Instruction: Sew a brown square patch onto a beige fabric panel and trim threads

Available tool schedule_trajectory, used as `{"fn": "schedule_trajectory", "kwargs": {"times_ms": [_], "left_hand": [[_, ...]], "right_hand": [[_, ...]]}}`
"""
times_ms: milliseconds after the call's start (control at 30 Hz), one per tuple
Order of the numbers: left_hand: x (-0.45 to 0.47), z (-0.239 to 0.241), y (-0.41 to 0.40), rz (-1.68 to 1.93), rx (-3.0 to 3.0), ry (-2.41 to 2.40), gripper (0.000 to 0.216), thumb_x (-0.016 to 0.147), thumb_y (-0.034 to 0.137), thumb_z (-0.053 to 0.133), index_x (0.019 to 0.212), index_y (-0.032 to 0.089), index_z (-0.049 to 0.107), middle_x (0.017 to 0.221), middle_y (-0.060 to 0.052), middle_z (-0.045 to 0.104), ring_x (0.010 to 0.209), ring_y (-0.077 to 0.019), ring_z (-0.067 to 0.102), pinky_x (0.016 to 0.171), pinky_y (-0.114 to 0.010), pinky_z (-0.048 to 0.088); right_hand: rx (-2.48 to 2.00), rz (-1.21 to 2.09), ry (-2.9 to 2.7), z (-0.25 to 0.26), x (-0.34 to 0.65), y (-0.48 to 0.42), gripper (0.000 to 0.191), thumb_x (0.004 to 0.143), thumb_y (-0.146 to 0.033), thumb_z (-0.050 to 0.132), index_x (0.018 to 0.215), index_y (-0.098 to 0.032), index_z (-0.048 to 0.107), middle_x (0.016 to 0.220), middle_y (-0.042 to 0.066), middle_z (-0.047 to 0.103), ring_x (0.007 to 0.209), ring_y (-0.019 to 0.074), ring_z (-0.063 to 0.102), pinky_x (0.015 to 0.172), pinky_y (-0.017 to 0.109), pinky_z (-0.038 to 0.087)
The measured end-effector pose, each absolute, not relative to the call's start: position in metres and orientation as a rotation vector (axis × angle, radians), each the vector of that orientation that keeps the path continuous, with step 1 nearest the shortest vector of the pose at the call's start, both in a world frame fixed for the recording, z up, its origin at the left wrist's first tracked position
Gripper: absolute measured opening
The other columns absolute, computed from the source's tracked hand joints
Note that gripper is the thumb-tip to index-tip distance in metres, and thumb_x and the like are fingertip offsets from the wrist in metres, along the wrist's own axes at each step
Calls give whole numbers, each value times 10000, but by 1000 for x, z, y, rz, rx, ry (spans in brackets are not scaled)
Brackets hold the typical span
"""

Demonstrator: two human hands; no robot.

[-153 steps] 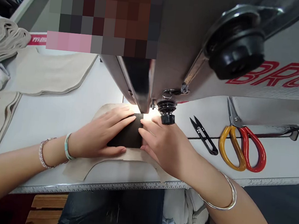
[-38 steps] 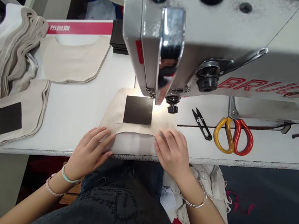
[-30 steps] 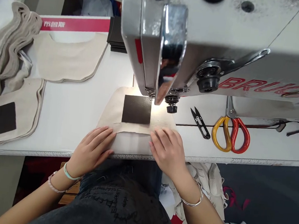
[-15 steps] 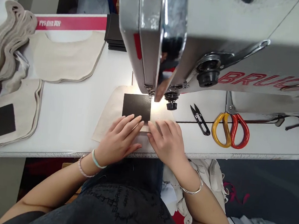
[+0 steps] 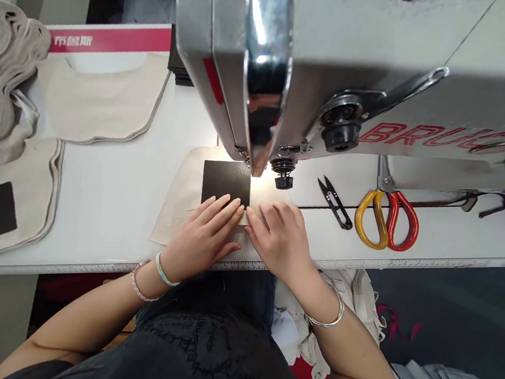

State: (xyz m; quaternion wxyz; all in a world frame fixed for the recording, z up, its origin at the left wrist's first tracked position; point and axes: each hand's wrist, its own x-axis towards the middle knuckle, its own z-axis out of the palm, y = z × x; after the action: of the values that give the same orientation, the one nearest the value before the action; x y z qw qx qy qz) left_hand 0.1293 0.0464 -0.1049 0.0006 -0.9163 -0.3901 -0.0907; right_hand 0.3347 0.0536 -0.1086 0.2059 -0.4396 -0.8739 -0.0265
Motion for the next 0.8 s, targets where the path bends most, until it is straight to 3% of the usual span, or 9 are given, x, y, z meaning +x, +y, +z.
{"fn": "schedule_trajectory", "kwargs": {"times_ms": [800], "left_hand": [[125,-107,46,-328,-2892,-1232,588,976,435,446,1405,33,464,1462,-142,508,1363,-335,440,1130,-483,371]], "right_hand": [[-1244,-66,-2443,-110,335,56,305,881,-266,651,1162,-150,656,1055,114,679,983,269,532,797,420,413]]}}
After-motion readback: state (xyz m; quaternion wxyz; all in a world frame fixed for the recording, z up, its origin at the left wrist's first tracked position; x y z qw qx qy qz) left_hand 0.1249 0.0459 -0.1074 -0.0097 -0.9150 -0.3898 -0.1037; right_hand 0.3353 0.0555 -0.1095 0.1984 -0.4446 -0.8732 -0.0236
